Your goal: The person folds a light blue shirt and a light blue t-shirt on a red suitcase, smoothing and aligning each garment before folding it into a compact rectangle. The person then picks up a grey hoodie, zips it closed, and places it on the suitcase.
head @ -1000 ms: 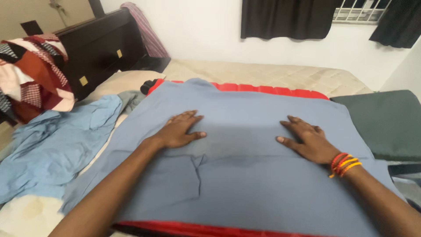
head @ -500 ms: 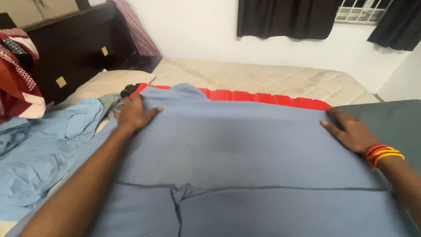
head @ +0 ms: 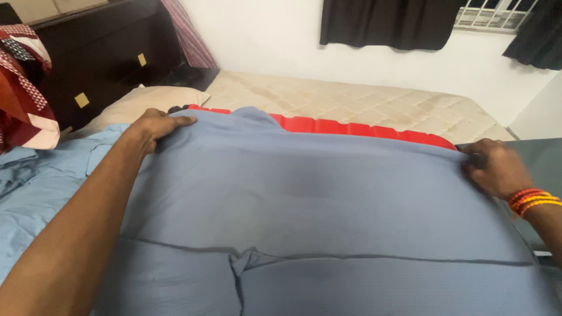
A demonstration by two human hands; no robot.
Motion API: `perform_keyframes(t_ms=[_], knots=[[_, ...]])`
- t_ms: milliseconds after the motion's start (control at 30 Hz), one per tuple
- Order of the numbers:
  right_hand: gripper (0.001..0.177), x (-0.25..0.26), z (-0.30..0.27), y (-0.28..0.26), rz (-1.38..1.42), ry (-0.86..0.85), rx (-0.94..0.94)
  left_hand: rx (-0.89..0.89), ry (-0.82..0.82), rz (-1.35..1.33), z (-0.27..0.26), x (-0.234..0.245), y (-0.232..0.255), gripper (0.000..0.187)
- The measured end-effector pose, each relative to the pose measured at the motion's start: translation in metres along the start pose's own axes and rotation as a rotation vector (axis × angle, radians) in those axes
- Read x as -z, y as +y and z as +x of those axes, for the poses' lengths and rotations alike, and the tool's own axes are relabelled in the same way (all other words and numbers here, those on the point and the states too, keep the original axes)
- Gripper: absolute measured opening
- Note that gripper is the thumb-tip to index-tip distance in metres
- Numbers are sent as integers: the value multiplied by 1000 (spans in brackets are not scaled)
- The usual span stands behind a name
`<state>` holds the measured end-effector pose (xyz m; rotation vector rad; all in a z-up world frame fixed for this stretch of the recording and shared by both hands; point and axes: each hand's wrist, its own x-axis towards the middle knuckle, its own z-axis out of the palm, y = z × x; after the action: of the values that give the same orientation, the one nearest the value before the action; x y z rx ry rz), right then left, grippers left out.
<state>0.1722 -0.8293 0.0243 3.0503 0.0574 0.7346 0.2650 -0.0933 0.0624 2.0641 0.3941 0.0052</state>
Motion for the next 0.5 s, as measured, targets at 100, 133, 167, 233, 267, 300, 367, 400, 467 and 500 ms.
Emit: perform_keyframes(t_ms=[100,133,167,233,267,300,367,400,467,500], knots=[[30,12,-2,-7,-88,35,-8,-12,66,-101,-9,1,6,65],[26,18,-4,-11,-122,57,6,-15,104,-122,-14,3,9,60],[25,26,-8,-13,-134,38,-38,-40,136,-147,-19,5,12,52],[24,38,-13,-19,-156,4,-123,-91,206,-197,-28,12,17,36],[23,43,-15,-21,-149,31,-107,-130,188,-215,-32,16,17,31],[21,48,-18,-21,-141,58,-93,-170,169,-231,-36,22,16,26],[18,56,-25,-21,-126,90,-102,-247,125,-284,-43,34,13,20],[16,59,-29,-20,-118,94,-126,-284,99,-320,-47,39,10,20],[14,66,-37,-18,-118,94,-155,-338,45,-376,-57,48,4,21],[15,68,-41,-17,-125,90,-161,-357,18,-395,-65,54,2,22]])
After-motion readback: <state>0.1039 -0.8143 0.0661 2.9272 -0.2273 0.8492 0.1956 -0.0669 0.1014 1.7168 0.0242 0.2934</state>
